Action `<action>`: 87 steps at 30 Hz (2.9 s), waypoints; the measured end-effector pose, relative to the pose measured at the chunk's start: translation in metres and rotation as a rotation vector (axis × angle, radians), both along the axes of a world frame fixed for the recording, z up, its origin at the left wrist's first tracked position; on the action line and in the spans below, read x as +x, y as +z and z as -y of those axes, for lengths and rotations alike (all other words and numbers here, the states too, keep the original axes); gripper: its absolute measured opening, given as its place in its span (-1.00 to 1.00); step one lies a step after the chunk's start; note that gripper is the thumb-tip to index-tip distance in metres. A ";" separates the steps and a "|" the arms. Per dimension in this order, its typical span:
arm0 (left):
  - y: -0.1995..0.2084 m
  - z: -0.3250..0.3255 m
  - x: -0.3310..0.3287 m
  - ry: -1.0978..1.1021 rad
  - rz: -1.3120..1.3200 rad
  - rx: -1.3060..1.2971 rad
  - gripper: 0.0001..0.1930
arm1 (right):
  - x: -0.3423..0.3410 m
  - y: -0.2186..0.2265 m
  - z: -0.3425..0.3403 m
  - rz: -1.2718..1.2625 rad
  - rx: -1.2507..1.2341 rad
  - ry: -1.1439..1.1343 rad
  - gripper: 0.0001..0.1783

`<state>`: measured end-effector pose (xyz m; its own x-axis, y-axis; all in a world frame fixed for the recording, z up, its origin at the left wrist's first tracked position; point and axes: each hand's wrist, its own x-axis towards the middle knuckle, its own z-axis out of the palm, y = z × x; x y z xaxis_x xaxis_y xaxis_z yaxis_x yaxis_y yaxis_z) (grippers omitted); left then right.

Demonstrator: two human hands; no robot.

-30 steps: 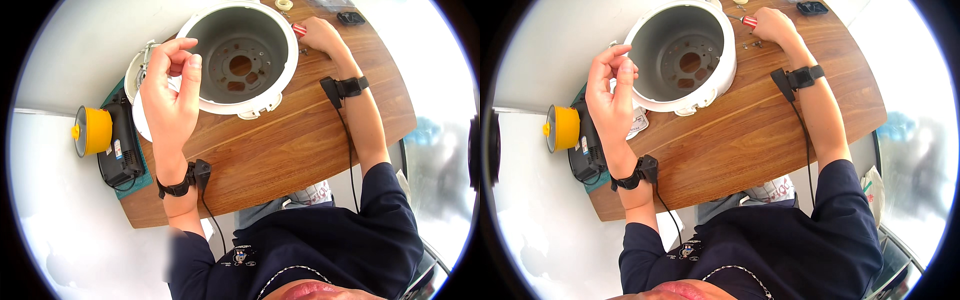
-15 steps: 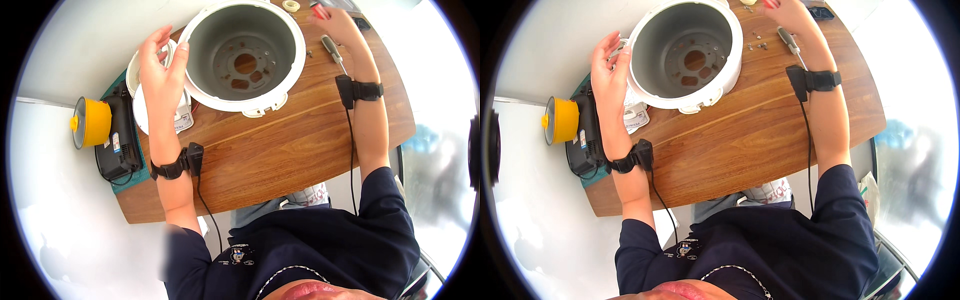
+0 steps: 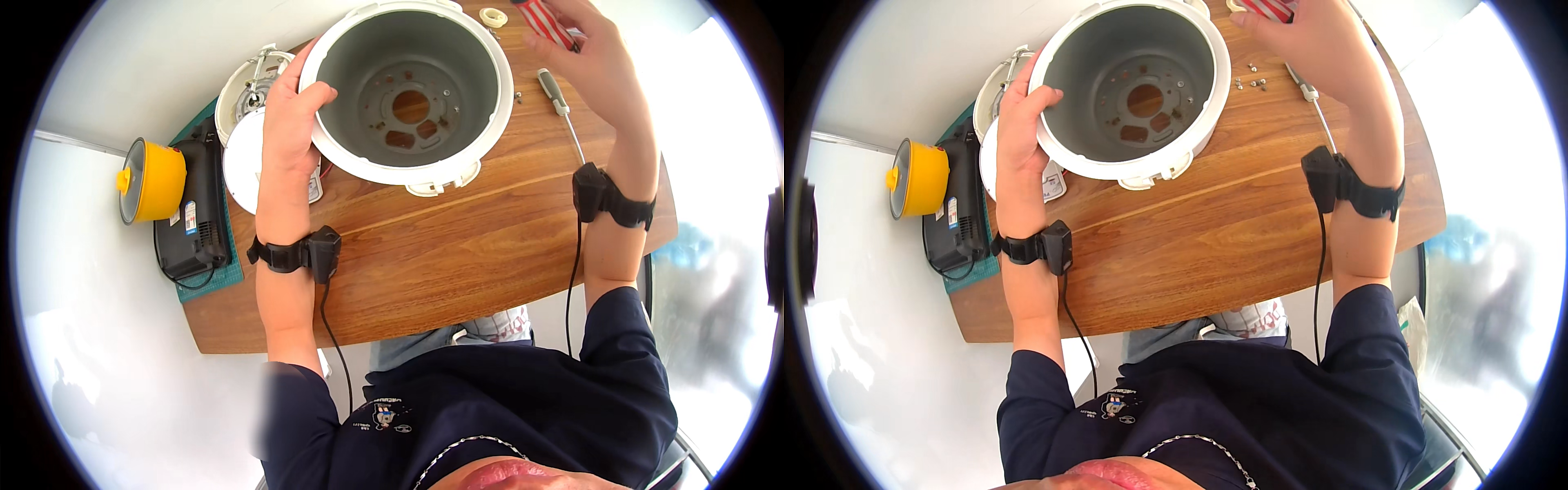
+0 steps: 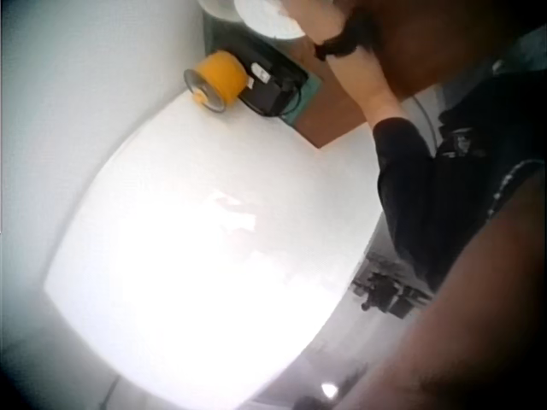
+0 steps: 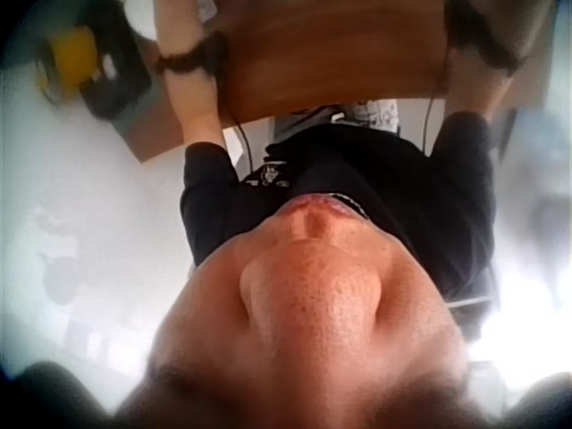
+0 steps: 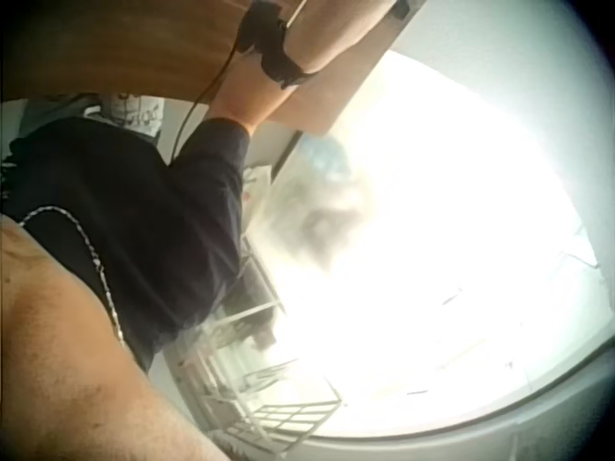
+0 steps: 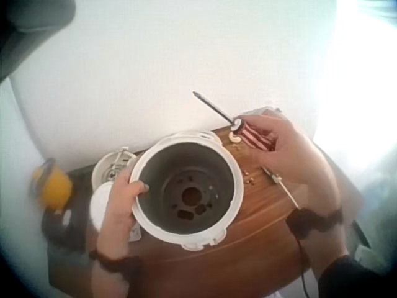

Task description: The person disassembles a white rice cooker on a wooden table using a screwdriver. They remove screws from the base, separate the outer casing from the inner pot, and continue unscrewing components from the bottom of the unit.

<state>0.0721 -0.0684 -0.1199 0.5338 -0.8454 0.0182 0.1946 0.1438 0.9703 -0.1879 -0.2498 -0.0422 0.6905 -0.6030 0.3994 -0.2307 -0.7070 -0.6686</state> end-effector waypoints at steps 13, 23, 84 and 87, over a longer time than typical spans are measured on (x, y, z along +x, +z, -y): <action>0.044 -0.024 -0.048 0.368 0.896 -0.027 -0.28 | -0.006 0.029 -0.051 -0.238 -0.368 0.021 -0.66; 0.034 -0.019 -0.057 0.349 1.192 -0.082 -0.25 | 0.019 -0.004 -0.050 -0.117 -0.323 0.111 -0.74; 0.064 -0.022 -0.043 0.439 0.930 0.013 -0.32 | 0.073 -0.077 -0.044 0.298 0.040 0.076 -0.60; 0.058 -0.019 -0.047 0.491 0.989 0.002 -0.32 | 0.072 -0.080 -0.042 0.341 0.170 0.103 -0.60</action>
